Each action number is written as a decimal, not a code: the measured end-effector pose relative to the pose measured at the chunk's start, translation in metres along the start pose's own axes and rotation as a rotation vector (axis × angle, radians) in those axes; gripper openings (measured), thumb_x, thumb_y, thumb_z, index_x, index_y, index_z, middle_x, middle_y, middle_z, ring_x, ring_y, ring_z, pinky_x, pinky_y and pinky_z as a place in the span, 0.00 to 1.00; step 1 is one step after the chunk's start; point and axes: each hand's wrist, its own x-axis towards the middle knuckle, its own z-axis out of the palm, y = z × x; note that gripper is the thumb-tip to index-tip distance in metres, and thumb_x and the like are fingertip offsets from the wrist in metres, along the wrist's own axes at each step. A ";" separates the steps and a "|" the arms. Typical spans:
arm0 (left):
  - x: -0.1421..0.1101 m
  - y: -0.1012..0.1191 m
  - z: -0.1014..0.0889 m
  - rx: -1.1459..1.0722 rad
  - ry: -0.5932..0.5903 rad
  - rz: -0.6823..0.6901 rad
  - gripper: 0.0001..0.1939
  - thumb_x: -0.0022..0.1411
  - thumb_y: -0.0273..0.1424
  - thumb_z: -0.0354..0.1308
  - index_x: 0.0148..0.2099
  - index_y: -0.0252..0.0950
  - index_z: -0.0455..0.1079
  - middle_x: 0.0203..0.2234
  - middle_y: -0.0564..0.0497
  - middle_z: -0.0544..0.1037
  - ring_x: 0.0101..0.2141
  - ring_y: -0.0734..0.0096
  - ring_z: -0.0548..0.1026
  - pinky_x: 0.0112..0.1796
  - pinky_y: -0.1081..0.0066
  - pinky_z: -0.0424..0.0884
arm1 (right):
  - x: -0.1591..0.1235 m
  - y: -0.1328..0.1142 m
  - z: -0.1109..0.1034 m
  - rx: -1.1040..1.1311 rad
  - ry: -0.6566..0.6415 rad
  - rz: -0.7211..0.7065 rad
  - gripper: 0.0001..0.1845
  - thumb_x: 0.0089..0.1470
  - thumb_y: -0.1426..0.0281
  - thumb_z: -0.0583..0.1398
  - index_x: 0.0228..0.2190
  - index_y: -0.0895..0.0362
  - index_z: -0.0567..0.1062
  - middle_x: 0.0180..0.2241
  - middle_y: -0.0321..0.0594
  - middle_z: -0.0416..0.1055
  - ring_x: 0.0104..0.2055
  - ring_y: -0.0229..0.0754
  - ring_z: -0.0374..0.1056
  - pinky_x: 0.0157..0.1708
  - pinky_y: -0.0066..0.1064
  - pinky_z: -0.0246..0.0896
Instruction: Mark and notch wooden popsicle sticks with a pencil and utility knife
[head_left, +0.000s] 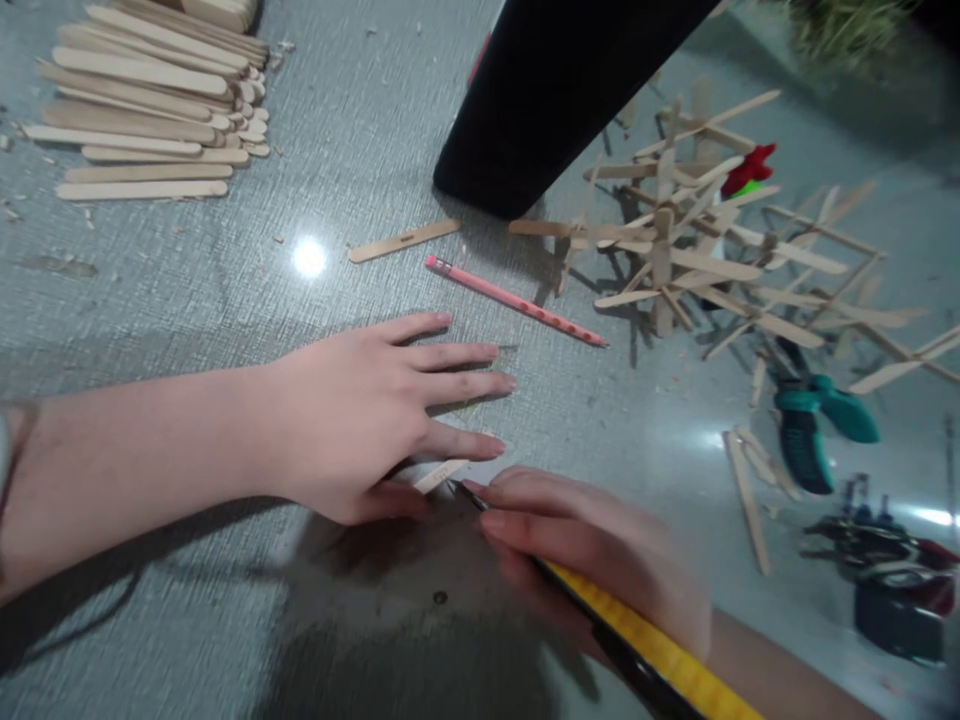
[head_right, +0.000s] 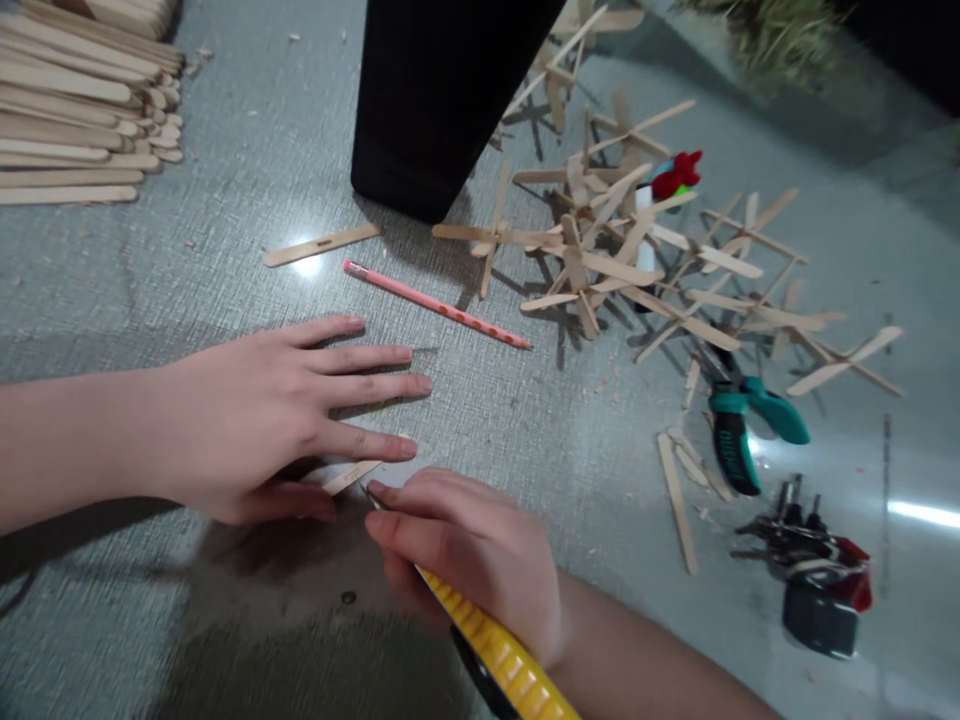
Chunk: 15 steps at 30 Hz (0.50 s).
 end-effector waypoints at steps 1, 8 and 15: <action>0.000 0.000 0.000 0.006 -0.002 0.003 0.30 0.67 0.46 0.58 0.68 0.46 0.69 0.72 0.44 0.61 0.73 0.48 0.56 0.71 0.40 0.47 | 0.000 0.001 -0.001 -0.027 0.001 -0.026 0.16 0.60 0.80 0.62 0.46 0.50 0.74 0.30 0.32 0.78 0.30 0.36 0.77 0.30 0.24 0.73; -0.001 0.001 0.002 0.004 0.030 -0.002 0.29 0.67 0.46 0.61 0.67 0.46 0.71 0.71 0.45 0.64 0.72 0.47 0.58 0.71 0.41 0.49 | 0.000 -0.001 -0.004 -0.118 -0.016 -0.032 0.17 0.62 0.76 0.61 0.49 0.46 0.73 0.34 0.33 0.81 0.33 0.39 0.80 0.33 0.27 0.77; -0.001 -0.001 0.005 0.019 0.051 0.018 0.29 0.66 0.48 0.62 0.66 0.47 0.72 0.71 0.45 0.64 0.72 0.46 0.58 0.71 0.43 0.50 | 0.002 -0.002 -0.005 -0.082 -0.025 -0.035 0.17 0.63 0.77 0.61 0.48 0.46 0.74 0.31 0.32 0.81 0.32 0.39 0.80 0.30 0.26 0.77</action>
